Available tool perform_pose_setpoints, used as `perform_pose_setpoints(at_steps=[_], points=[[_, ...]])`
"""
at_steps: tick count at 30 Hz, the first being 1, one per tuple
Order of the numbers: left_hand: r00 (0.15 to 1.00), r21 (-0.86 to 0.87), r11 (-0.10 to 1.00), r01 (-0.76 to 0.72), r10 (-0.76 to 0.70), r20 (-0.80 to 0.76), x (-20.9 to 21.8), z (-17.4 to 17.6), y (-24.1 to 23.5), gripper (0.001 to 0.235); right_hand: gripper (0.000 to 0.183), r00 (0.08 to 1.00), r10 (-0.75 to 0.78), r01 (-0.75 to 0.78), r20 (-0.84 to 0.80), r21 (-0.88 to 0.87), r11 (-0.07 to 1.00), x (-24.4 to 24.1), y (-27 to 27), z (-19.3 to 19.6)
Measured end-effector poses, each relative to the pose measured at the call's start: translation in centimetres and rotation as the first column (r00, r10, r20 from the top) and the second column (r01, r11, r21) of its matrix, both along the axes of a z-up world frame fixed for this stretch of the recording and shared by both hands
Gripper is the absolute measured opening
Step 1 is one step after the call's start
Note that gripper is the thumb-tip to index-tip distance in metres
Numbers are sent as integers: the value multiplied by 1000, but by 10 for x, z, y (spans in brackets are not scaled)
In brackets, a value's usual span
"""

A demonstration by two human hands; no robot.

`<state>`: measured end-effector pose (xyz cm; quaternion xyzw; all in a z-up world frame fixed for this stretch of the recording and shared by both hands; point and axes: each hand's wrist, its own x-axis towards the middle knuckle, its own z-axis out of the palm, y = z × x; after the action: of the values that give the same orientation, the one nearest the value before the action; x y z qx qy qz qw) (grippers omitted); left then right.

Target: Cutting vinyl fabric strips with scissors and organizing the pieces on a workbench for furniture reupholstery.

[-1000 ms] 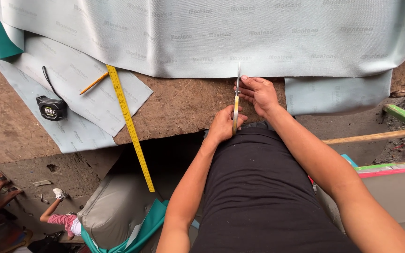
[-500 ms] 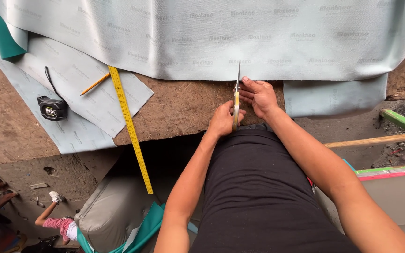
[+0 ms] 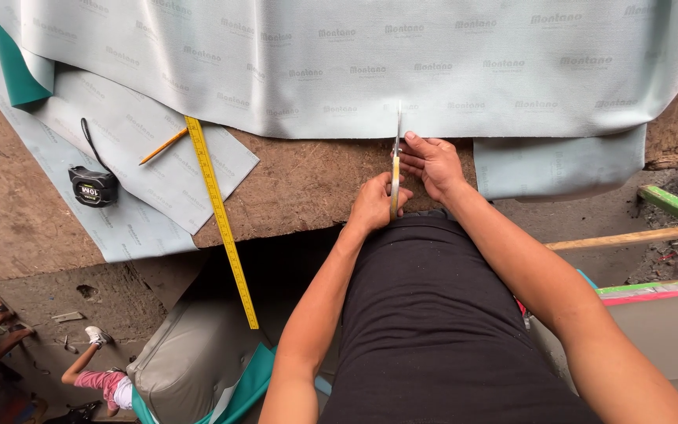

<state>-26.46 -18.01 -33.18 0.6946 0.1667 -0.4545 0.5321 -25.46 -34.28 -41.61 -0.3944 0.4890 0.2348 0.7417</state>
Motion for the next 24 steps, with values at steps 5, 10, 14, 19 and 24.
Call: perform_pose_setpoints(at_steps=[5, 10, 14, 19, 24], points=[[992, 89, 988, 124, -126, 14, 24, 10, -6, 43, 32, 1000, -5, 5, 6, -11, 1000, -4, 1, -5], [984, 99, 979, 176, -178, 8, 24, 9, -8, 40, 32, 1000, -5, 5, 13, -17, 1000, -5, 0, -6], [989, 74, 987, 145, -145, -1, 18, 2, -4, 40, 33, 1000, -12, 12, -2, -1, 1000, -2, 0, 4], [997, 1, 998, 68, -67, -46, 12, 4, 2, 44, 34, 1000, -29, 29, -13, 14, 999, 0, -1, 5], [989, -39, 992, 124, -126, -75, 11, 4, 10, 68, 39, 998, -53, 54, -36, 23, 998, 3, -5, 11]])
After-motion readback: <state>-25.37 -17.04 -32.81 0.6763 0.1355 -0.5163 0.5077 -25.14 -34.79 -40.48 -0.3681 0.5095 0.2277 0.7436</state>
